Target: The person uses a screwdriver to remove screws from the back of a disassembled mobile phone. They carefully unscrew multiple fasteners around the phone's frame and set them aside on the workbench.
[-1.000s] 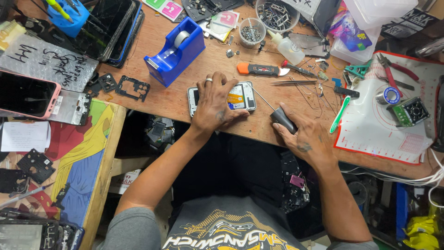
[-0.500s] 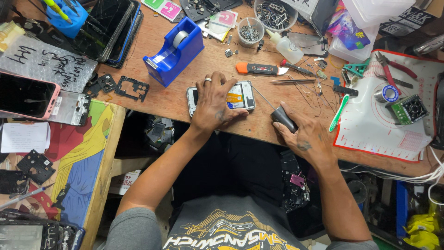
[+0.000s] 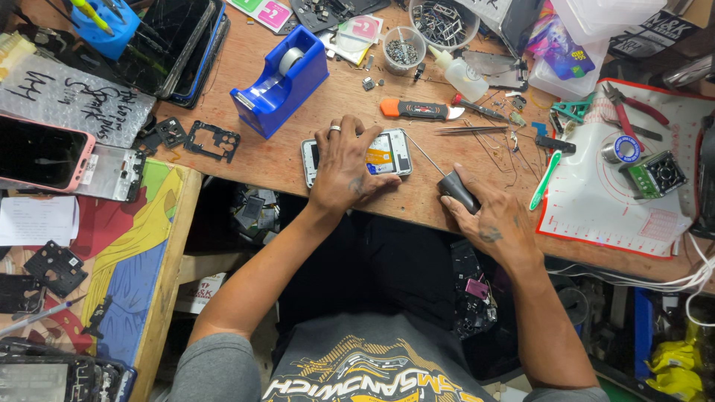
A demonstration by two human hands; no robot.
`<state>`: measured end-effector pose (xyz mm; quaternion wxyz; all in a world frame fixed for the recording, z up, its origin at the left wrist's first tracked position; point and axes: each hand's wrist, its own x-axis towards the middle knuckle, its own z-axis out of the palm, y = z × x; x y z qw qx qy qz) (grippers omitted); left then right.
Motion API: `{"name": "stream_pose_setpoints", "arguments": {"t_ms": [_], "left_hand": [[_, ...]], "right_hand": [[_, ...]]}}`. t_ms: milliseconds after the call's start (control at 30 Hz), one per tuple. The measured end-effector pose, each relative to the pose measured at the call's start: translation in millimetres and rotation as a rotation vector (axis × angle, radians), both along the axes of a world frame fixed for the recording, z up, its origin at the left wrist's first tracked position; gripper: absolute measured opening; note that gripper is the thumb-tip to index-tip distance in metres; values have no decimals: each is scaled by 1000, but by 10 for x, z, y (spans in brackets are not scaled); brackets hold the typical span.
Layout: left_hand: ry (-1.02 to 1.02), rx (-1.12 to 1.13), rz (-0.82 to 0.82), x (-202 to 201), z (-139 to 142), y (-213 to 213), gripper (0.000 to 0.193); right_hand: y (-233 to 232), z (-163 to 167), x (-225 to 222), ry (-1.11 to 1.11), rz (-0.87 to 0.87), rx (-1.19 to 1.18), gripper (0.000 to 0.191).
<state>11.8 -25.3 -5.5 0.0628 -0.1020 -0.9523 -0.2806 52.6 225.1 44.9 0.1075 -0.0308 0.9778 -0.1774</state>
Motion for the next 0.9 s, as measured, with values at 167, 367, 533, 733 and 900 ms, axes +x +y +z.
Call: {"name": "stream_pose_setpoints", "arguments": {"t_ms": [167, 367, 533, 733, 900], "left_hand": [[6, -19, 40, 74, 15, 79, 98], [4, -27, 99, 117, 16, 204, 87], [41, -54, 123, 125, 2, 286, 78], [5, -75, 147, 126, -20, 396, 79], [35, -80, 144, 100, -36, 425, 83]], "right_hand": [[-47, 24, 30, -24, -27, 45, 66], [-67, -59, 101, 54, 26, -35, 67], [-52, -105, 121, 69, 20, -52, 67], [-46, -134, 139, 116, 36, -57, 66], [-43, -148, 142, 101, 28, -43, 65]]}}
